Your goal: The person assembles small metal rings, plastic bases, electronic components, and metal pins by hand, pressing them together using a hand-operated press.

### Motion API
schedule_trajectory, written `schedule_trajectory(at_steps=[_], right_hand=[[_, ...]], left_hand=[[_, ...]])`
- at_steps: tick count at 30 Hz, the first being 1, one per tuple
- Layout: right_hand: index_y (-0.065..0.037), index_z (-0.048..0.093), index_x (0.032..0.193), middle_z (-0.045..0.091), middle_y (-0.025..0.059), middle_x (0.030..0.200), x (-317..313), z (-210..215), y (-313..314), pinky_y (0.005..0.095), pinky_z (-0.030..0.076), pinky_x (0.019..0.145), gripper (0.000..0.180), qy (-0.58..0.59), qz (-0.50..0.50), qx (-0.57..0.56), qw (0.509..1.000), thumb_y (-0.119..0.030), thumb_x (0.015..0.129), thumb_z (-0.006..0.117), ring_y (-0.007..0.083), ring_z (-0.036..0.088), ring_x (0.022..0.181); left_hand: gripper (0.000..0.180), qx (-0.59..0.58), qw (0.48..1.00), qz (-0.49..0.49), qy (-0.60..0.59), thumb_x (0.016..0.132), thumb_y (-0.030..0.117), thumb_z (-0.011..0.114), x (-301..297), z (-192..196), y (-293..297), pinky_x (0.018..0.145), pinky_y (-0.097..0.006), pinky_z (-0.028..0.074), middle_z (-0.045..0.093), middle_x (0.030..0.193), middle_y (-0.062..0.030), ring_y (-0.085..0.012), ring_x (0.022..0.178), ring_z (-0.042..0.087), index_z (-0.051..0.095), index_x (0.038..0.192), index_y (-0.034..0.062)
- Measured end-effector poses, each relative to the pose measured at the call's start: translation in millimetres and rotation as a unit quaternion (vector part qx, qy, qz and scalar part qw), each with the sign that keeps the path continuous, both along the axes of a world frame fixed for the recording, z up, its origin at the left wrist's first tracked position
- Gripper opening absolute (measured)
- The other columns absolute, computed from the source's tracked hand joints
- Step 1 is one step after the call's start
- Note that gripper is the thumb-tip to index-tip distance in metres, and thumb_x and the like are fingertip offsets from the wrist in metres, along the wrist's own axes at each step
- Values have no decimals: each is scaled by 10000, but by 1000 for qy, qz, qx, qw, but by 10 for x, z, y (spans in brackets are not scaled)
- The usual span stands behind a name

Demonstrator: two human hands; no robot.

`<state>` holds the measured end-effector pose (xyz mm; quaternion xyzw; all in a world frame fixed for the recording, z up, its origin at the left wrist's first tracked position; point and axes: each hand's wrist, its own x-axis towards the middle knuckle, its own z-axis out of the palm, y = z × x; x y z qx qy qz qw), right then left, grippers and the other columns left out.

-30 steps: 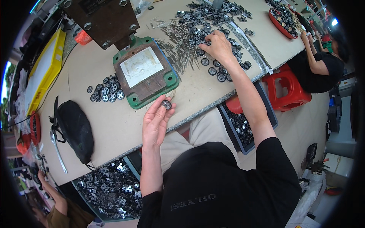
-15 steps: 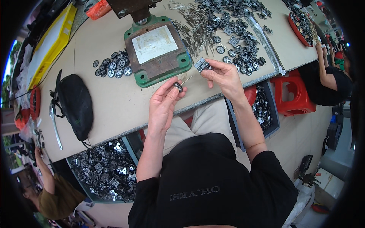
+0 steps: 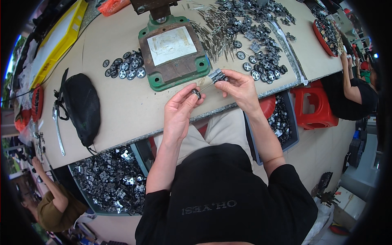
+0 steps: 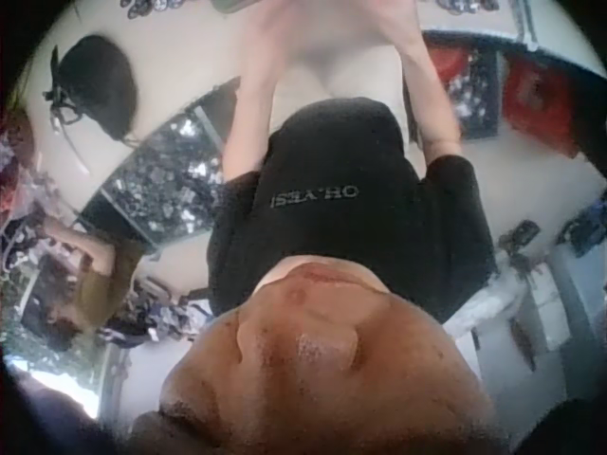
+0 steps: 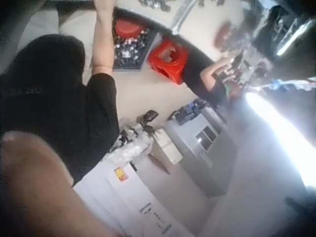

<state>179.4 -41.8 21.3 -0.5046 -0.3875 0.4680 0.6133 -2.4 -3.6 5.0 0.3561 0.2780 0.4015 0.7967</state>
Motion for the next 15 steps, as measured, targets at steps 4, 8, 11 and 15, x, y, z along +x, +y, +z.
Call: schedule_trajectory(at_steps=[4, 8, 11, 15], right_hand=[[77, 577, 1065, 641, 71, 817, 10, -22, -2, 182, 424, 508, 322, 35, 10, 2, 999, -34, 777, 672, 58, 537, 620], [71, 580, 1058, 646, 74, 839, -14, -90, -16, 192, 441, 524, 312, -26, -26, 12, 999, -35, 778, 670, 65, 552, 643], [70, 583, 1049, 651, 76, 848, 4, -60, -39, 191, 445, 527, 299, -20, 1, 3, 1000, -40, 784, 666, 61, 552, 642], [72, 586, 1040, 655, 75, 844, -3, -36, -37, 191, 447, 531, 286, 49, 56, -29, 997, -40, 787, 661, 57, 553, 635]], left_hand=[[306, 12, 1000, 7, 15, 879, 41, 530, 11, 27, -32, 831, -301, 491, 588, 1065, -125, -221, 933, 604, 511, 1177, -23], [299, 59, 996, 31, 53, 871, 32, 539, 27, 26, -62, 814, -297, 499, 600, 1041, -128, -222, 917, 612, 522, 1162, -32], [297, -2, 1000, 15, 15, 863, 24, 548, 20, 58, -61, 806, -296, 505, 605, 1037, -132, -220, 912, 616, 530, 1153, -36], [301, 6, 999, 27, 29, 867, 28, 543, 34, 42, -88, 807, -301, 512, 608, 1038, -138, -224, 906, 621, 523, 1160, -39]])
